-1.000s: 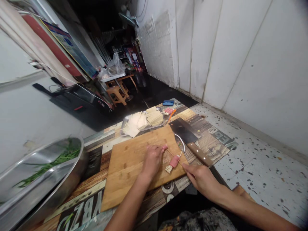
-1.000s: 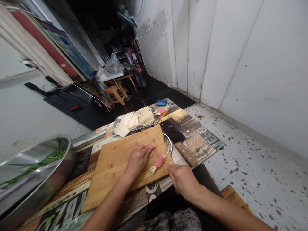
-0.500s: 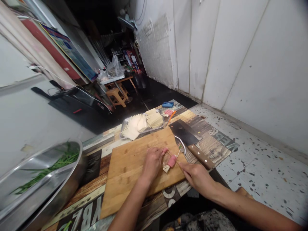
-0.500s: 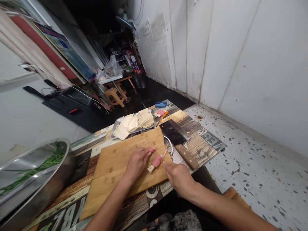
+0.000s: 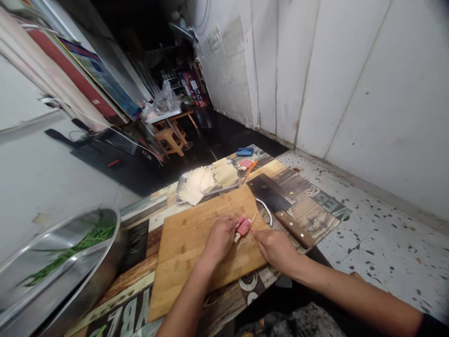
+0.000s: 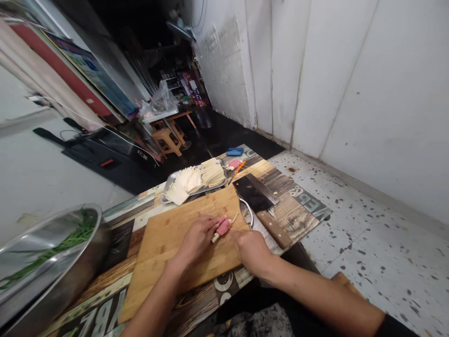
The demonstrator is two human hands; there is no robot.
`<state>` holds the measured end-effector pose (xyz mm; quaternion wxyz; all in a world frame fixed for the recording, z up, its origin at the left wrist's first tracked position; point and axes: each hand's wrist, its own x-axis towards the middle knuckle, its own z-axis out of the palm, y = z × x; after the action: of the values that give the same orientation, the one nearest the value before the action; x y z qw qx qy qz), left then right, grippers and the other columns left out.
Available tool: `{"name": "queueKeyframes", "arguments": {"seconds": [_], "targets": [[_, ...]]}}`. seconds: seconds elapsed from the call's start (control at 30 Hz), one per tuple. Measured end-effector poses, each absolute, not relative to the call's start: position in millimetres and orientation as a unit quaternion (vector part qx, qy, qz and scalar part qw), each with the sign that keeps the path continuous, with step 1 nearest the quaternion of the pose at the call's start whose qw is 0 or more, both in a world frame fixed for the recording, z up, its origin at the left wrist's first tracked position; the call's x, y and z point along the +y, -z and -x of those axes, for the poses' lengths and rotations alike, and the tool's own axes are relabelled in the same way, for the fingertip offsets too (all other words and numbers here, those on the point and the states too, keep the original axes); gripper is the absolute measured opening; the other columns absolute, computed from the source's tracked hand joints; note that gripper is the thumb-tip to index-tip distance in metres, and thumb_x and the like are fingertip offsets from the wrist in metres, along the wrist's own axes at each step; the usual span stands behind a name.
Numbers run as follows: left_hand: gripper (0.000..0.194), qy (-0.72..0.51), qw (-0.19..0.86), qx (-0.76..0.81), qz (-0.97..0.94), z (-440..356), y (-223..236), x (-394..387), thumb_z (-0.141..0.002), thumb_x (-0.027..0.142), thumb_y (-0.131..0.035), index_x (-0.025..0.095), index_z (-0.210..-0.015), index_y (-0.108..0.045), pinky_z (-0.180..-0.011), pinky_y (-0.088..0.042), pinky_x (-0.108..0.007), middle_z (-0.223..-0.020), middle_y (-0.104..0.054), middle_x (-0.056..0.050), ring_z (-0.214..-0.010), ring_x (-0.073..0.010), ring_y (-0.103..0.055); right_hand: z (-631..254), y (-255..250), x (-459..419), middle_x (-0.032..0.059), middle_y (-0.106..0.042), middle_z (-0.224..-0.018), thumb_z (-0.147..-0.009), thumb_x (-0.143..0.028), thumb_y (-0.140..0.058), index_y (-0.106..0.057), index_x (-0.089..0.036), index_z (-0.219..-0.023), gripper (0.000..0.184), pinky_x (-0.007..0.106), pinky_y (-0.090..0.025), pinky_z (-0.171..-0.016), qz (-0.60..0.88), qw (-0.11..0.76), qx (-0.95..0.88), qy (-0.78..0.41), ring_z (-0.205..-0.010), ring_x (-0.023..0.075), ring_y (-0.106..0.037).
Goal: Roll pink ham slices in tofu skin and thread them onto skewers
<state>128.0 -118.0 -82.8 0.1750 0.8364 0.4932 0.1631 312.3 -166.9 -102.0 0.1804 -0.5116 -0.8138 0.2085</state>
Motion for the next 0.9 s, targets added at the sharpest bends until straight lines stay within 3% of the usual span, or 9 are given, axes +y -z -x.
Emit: {"name": "queueKeyframes", "arguments": {"seconds": [0.2,0.43,0.6,0.73,0.9], "targets": [[0.032,-0.168,0.136,0.521,-0.826,-139.0,75.7,-132.7,-0.093,0.043,-0.045,0.020,-0.095,-0.068,-0.076,-0.040,-0.032,-0.086,-0.065,-0.006,-0.082,-0.0196,-0.056,-314.3,95.7,-171.0,0.0081,-0.071,-0.088,-0.090,-0.014,-0.041,-0.064,-0.014,-0.094,0.024,0.025,-0.041,-0.063,0.528,0.156,-0.814,-0.188,-0.078,0.0189,-0.067],[0.018,-0.199,0.067,0.546,-0.811,-147.9,86.5,-147.5,-0.085,0.026,-0.055,0.018,-0.098,-0.065,-0.081,-0.042,-0.037,-0.090,-0.063,-0.008,-0.088,-0.0233,-0.054,-316.3,99.0,-172.6,0.0074,-0.071,-0.088,-0.091,-0.013,-0.038,-0.063,-0.014,-0.098,0.026,0.024,-0.042,-0.063,0.520,0.168,-0.823,-0.158,-0.078,0.0184,-0.067],[0.023,-0.254,0.054,0.564,-0.784,-155.3,87.3,-152.0,-0.083,0.017,-0.055,0.017,-0.104,-0.063,-0.082,-0.044,-0.037,-0.092,-0.063,-0.008,-0.089,-0.0225,-0.055,-324.8,96.5,-165.2,0.0075,-0.071,-0.082,-0.089,-0.015,-0.042,-0.064,-0.015,-0.097,0.024,0.024,-0.042,-0.062,0.515,0.144,-0.833,-0.142,-0.074,0.0196,-0.067],[0.029,-0.288,0.059,0.562,-0.773,-156.0,73.8,-137.6,-0.083,0.017,-0.055,0.019,-0.111,-0.060,-0.086,-0.044,-0.037,-0.100,-0.064,-0.007,-0.093,-0.0217,-0.055,-331.1,83.9,-145.0,0.0081,-0.071,-0.085,-0.090,-0.016,-0.040,-0.060,-0.015,-0.114,0.032,0.023,-0.042,-0.064,0.482,0.168,-0.854,-0.098,-0.074,0.0171,-0.066],[0.019,-0.218,0.068,0.628,-0.744,-160.8,77.9,-108.9,-0.083,0.020,-0.053,0.015,-0.096,-0.066,-0.081,-0.045,-0.037,-0.089,-0.064,-0.011,-0.087,-0.0241,-0.058,-328.3,80.2,-109.7,0.0083,-0.072,-0.083,-0.089,-0.015,-0.042,-0.060,-0.016,-0.116,0.032,0.022,-0.038,-0.057,0.479,0.094,-0.870,-0.071,-0.072,0.0171,-0.067]]}}
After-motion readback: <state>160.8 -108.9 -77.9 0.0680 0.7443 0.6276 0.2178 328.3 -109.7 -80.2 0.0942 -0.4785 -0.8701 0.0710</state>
